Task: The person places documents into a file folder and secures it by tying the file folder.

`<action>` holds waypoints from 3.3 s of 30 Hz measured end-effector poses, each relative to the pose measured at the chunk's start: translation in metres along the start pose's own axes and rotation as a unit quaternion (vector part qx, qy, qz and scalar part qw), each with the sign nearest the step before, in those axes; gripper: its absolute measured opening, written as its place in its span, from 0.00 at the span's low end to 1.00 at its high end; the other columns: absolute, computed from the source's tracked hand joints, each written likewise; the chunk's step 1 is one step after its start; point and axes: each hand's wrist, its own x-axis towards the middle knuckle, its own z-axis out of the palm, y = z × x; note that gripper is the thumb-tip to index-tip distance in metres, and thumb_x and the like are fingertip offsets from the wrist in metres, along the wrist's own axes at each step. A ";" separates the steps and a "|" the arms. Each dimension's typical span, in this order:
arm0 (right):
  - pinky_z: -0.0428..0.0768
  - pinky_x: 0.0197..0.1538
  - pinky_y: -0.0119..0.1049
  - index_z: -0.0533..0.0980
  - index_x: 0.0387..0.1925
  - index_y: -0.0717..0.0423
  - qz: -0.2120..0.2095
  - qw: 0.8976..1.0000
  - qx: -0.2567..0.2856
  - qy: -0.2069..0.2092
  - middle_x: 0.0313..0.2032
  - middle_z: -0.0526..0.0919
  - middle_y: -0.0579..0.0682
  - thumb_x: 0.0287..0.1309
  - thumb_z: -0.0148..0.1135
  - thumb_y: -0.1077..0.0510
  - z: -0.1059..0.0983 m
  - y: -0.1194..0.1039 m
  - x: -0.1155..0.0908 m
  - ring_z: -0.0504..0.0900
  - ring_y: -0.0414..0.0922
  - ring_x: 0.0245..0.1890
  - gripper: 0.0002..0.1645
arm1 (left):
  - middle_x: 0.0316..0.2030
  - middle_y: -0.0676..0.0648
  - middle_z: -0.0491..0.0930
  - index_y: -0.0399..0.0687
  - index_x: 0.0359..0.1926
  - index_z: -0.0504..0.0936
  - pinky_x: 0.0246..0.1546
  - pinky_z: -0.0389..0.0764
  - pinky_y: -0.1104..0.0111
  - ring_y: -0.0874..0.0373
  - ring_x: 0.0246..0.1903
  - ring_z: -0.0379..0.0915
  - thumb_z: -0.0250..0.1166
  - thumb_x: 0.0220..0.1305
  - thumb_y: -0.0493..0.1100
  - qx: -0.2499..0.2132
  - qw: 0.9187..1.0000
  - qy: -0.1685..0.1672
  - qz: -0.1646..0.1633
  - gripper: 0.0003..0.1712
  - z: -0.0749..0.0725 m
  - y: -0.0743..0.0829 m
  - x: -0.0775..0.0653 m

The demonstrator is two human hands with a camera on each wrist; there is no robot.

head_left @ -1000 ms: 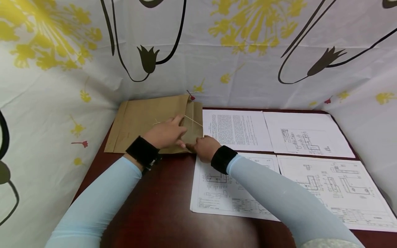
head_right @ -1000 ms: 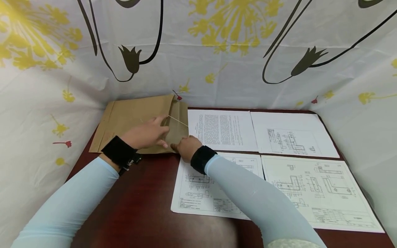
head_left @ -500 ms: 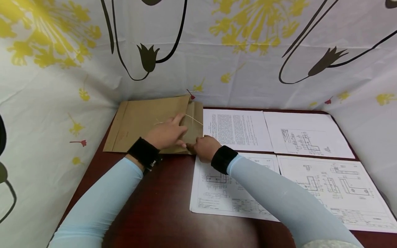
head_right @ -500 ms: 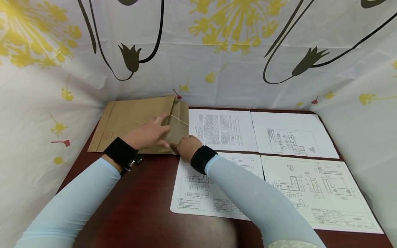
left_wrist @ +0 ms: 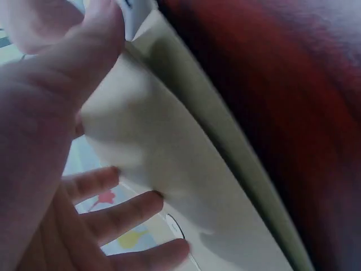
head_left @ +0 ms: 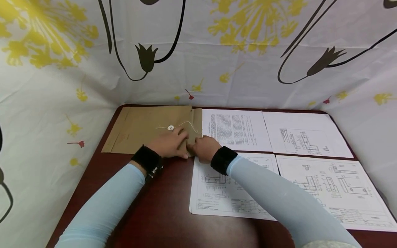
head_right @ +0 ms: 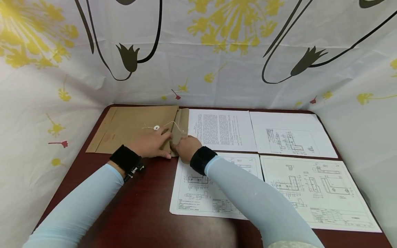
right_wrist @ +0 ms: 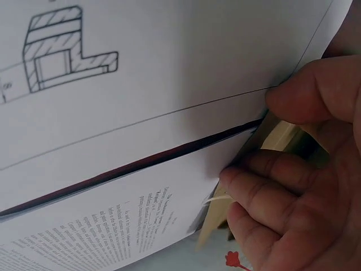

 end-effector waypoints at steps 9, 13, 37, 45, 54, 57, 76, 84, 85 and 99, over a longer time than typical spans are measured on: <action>0.78 0.56 0.41 0.73 0.64 0.41 0.002 1.000 0.012 0.004 0.41 0.83 0.52 0.64 0.61 0.54 0.003 0.000 0.001 0.81 0.48 0.37 0.27 | 0.70 0.40 0.59 0.56 0.59 0.68 0.41 0.81 0.62 0.50 0.50 0.74 0.78 0.46 0.65 -0.008 1.000 0.003 -0.010 0.44 0.015 0.000 0.002; 0.80 0.50 0.42 0.75 0.60 0.42 -0.001 0.999 0.025 0.023 0.39 0.82 0.51 0.64 0.61 0.54 0.008 0.004 0.000 0.80 0.47 0.34 0.22 | 0.69 0.40 0.60 0.56 0.58 0.68 0.40 0.81 0.62 0.49 0.52 0.73 0.78 0.47 0.64 -0.004 1.000 0.015 -0.002 0.43 0.018 0.001 0.005; 0.79 0.49 0.39 0.76 0.61 0.51 0.028 0.975 0.203 0.090 0.47 0.80 0.48 0.62 0.65 0.52 0.028 0.054 -0.077 0.77 0.43 0.41 0.26 | 0.72 0.39 0.59 0.55 0.73 0.64 0.52 0.81 0.52 0.35 0.68 0.62 0.76 0.49 0.62 0.007 1.000 0.028 -0.008 0.53 0.020 0.007 -0.007; 0.79 0.53 0.43 0.76 0.59 0.53 0.054 0.974 0.197 0.100 0.47 0.81 0.49 0.59 0.69 0.47 0.045 0.068 -0.108 0.79 0.46 0.46 0.29 | 0.70 0.37 0.62 0.50 0.73 0.62 0.55 0.79 0.52 0.37 0.65 0.66 0.76 0.51 0.62 0.035 0.998 0.055 -0.005 0.54 0.021 0.012 -0.013; 0.78 0.54 0.44 0.77 0.57 0.53 0.079 0.971 0.201 0.100 0.48 0.81 0.49 0.56 0.70 0.45 0.066 0.080 -0.127 0.79 0.46 0.47 0.30 | 0.67 0.36 0.66 0.48 0.73 0.63 0.51 0.81 0.51 0.37 0.63 0.69 0.76 0.49 0.63 0.054 0.995 0.082 0.007 0.55 0.023 0.014 -0.016; 0.79 0.52 0.44 0.78 0.56 0.55 0.077 0.972 0.194 0.106 0.47 0.81 0.50 0.56 0.71 0.47 0.069 0.082 -0.131 0.79 0.47 0.46 0.29 | 0.66 0.36 0.67 0.48 0.73 0.63 0.50 0.82 0.51 0.37 0.61 0.70 0.76 0.48 0.63 0.060 0.994 0.090 0.008 0.56 0.025 0.015 -0.016; 0.78 0.51 0.44 0.78 0.53 0.57 0.121 0.968 0.221 0.015 0.41 0.79 0.47 0.54 0.75 0.48 0.069 0.086 -0.122 0.77 0.45 0.42 0.29 | 0.65 0.36 0.70 0.48 0.73 0.63 0.49 0.82 0.51 0.37 0.60 0.73 0.75 0.50 0.63 0.058 0.994 0.096 -0.010 0.54 0.028 0.017 -0.019; 0.77 0.48 0.42 0.76 0.51 0.51 0.085 0.951 0.297 0.021 0.40 0.80 0.42 0.64 0.67 0.54 0.072 0.089 -0.126 0.77 0.41 0.39 0.16 | 0.65 0.38 0.70 0.50 0.74 0.62 0.50 0.82 0.53 0.39 0.60 0.73 0.74 0.52 0.63 0.063 0.994 0.092 -0.019 0.53 0.031 0.017 -0.019; 0.77 0.48 0.41 0.75 0.50 0.49 0.080 0.946 0.313 0.021 0.39 0.80 0.41 0.66 0.65 0.54 0.073 0.091 -0.126 0.77 0.40 0.38 0.13 | 0.65 0.37 0.70 0.50 0.73 0.62 0.50 0.82 0.53 0.39 0.60 0.73 0.75 0.52 0.62 0.062 0.993 0.095 -0.018 0.53 0.032 0.017 -0.019; 0.74 0.62 0.55 0.67 0.69 0.60 0.143 0.880 0.448 0.068 0.56 0.82 0.55 0.68 0.63 0.50 0.058 0.119 -0.141 0.81 0.52 0.55 0.34 | 0.65 0.39 0.70 0.50 0.73 0.62 0.55 0.79 0.53 0.41 0.61 0.72 0.76 0.56 0.53 0.033 0.993 0.106 -0.029 0.49 0.036 0.023 -0.024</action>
